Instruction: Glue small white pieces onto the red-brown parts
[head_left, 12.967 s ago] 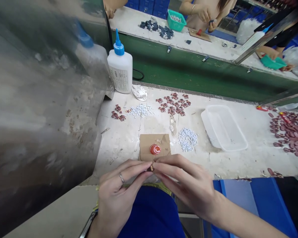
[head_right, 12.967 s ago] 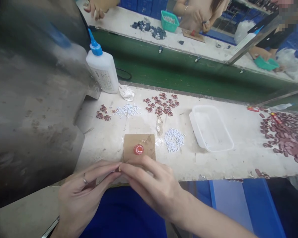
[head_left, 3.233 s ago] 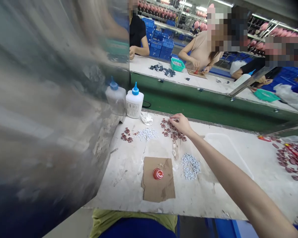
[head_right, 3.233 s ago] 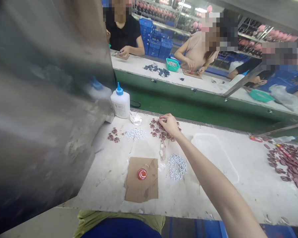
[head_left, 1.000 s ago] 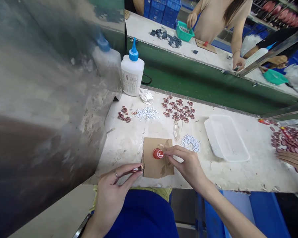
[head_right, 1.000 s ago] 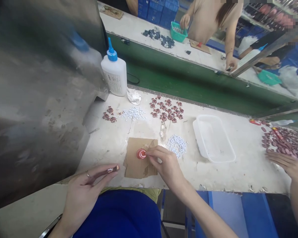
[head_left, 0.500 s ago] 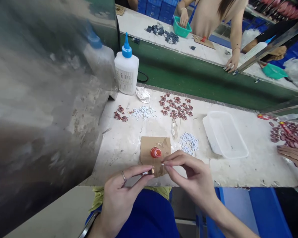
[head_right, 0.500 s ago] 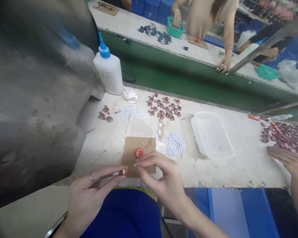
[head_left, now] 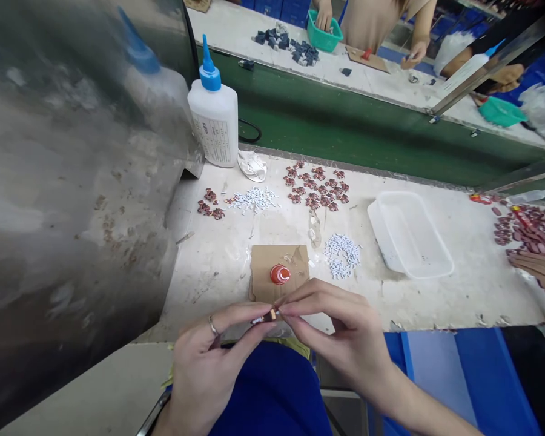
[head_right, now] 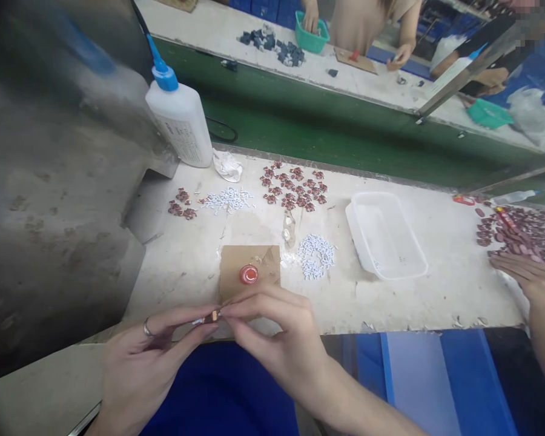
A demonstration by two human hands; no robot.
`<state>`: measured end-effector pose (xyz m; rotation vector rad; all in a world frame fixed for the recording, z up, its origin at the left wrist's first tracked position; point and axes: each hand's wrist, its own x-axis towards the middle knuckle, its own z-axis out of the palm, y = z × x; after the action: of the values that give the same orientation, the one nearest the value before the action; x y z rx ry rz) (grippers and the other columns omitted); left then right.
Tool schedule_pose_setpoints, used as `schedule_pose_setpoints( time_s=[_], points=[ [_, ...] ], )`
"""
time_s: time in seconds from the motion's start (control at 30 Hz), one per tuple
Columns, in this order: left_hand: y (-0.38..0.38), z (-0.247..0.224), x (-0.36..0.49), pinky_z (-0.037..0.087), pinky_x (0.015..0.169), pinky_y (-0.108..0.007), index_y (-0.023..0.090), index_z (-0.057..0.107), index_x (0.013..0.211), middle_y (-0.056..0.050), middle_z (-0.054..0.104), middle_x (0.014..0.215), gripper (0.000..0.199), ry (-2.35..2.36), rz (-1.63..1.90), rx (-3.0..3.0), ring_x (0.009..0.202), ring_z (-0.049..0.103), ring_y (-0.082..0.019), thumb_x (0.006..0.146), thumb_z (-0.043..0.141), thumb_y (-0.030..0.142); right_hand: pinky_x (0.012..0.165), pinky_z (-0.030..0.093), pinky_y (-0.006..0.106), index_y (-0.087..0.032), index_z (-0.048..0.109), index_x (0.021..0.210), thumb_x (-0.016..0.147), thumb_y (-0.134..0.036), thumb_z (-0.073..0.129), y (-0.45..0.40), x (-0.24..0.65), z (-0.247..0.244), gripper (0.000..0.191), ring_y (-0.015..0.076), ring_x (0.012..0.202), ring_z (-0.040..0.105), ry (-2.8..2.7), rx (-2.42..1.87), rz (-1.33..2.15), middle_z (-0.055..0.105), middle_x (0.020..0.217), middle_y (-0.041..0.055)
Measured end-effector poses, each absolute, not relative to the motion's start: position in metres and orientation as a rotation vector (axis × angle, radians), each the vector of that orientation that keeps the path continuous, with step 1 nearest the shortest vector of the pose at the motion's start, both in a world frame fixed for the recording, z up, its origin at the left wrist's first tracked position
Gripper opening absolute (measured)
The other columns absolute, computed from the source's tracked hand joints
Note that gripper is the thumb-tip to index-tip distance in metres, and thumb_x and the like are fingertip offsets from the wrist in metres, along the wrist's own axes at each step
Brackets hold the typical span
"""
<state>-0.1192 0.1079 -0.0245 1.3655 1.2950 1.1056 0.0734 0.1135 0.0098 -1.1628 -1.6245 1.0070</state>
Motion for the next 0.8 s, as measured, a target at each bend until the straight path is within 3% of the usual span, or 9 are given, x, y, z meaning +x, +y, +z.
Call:
schedule_pose_setpoints(
  time_s=[0.23, 0.4, 0.53, 0.63, 0.8],
  points=[
    [0.106, -0.021, -0.118, 0.062, 0.083, -0.008, 0.040, 0.081, 0.094, 0.014, 0.079, 0.092, 0.021, 1.297, 1.152, 1.362, 0.078, 0.078, -0.008, 0.079, 0.085, 0.025, 0.078, 0.065, 0.022, -0.016, 0.073, 0.113, 0.095, -0.003, 0.064, 0.108, 0.075, 0.022, 0.024, 0.0148, 0.090, 0.076, -1.999, -1.128, 0.625, 0.078, 0.103, 0.0087],
    [0.109, -0.016, -0.115, 0.062, 0.078, -0.008, 0.042, 0.081, 0.092, 0.014, 0.079, 0.089, 0.023, 1.260, 1.154, 1.280, 0.074, 0.078, -0.009, 0.077, 0.085, 0.023, 0.080, 0.066, 0.022, -0.015, 0.071, 0.114, 0.096, -0.004, 0.063, 0.106, 0.075, 0.035, 0.022, 0.0150, 0.088, 0.076, -2.100, -1.101, 0.462, 0.078, 0.099, 0.0086],
    [0.113, -0.009, -0.113, 0.063, 0.073, -0.010, 0.037, 0.082, 0.089, 0.008, 0.079, 0.084, 0.021, 1.202, 1.168, 1.158, 0.071, 0.078, -0.013, 0.076, 0.084, 0.021, 0.079, 0.066, 0.023, -0.020, 0.070, 0.119, 0.093, -0.003, 0.066, 0.106, 0.073, 0.035, 0.032, 0.0153, 0.090, 0.076, -1.936, -1.155, 0.616, 0.077, 0.102, 0.0068],
    [0.115, -0.003, -0.111, 0.063, 0.071, -0.011, 0.032, 0.083, 0.090, 0.004, 0.080, 0.084, 0.020, 1.158, 1.122, 1.119, 0.071, 0.078, -0.015, 0.077, 0.082, 0.018, 0.078, 0.067, 0.030, -0.027, 0.068, 0.125, 0.090, -0.013, 0.075, 0.109, 0.074, 0.031, 0.038, 0.0178, 0.090, 0.075, -1.724, -1.211, 0.856, 0.077, 0.103, 0.0041],
    [0.114, -0.008, -0.110, 0.064, 0.075, -0.013, 0.029, 0.079, 0.094, 0.006, 0.080, 0.085, 0.024, 1.169, 1.171, 1.173, 0.076, 0.079, -0.013, 0.077, 0.078, 0.012, 0.081, 0.064, 0.032, -0.026, 0.076, 0.109, 0.090, -0.019, 0.077, 0.118, 0.071, 0.028, 0.020, 0.0178, 0.092, 0.074, -1.668, -1.195, 1.095, 0.078, 0.098, 0.0028]
  ],
)
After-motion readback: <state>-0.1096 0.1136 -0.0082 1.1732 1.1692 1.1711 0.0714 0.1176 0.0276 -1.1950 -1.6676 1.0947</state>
